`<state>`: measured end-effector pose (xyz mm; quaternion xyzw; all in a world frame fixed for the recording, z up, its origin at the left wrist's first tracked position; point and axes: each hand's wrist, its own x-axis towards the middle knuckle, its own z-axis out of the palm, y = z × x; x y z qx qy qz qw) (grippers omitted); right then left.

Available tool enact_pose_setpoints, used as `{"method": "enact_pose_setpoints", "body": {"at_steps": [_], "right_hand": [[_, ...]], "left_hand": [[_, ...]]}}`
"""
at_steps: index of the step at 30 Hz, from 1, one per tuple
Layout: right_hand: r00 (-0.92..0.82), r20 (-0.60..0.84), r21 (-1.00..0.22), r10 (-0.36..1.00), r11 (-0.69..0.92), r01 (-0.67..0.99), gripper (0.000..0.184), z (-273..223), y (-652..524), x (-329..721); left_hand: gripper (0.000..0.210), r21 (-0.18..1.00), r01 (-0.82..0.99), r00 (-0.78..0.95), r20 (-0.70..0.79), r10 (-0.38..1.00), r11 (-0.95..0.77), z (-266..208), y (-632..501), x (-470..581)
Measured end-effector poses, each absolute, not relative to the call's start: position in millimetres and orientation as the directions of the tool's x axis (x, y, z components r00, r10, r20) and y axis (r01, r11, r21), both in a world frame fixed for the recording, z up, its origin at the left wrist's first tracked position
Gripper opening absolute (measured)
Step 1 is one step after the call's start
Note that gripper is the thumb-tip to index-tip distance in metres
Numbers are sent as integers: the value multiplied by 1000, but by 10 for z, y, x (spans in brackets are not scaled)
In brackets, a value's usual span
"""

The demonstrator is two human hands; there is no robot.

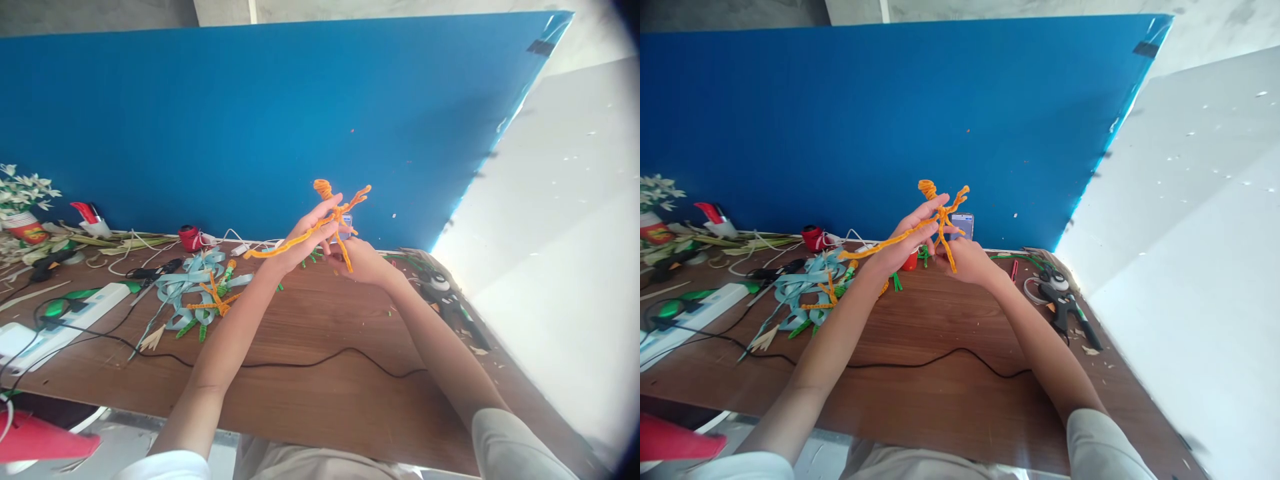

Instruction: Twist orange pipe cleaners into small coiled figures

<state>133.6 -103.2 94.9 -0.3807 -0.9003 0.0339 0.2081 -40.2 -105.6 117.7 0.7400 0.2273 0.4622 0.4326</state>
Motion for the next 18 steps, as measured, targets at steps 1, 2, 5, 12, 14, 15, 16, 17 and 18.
{"method": "enact_pose_setpoints", "body": {"at_steps": [1,2,5,12,14,15,16,17,18], "right_hand": [[-636,344,-200,691,715,670,18,974,-1091,1312],[-645,347,-188,681,724,663,20,1001,-1148,1288],[-649,399,-234,648,756,611,28,1075,-1278,1237],[-524,575,-684,629,721,115,35,1173,-1466,1202],[-387,628,-736,675,677,-13,34,1189,-1517,1171],[-336,634,-755,697,652,-71,34,1196,-1536,1158],[-302,629,-771,716,625,-123,33,1204,-1549,1149],[-281,621,-782,732,602,-159,32,1212,-1557,1148],[-267,617,-787,741,591,-177,32,1221,-1559,1155]], "left_hand": [[61,858,-44,469,471,747,-513,1185,-1038,-426],[60,863,-28,463,458,759,-504,1193,-1018,-451],[52,861,-13,389,473,791,-508,1204,-948,-521],[42,841,-84,290,533,795,-534,1155,-869,-521],[41,819,-21,226,562,796,-573,1147,-900,-486],[41,793,45,172,593,786,-608,1144,-921,-471],[40,754,123,113,635,764,-645,1143,-943,-458],[40,707,200,61,682,729,-679,1143,-962,-449],[39,654,266,28,729,684,-708,1143,-977,-444]]}}
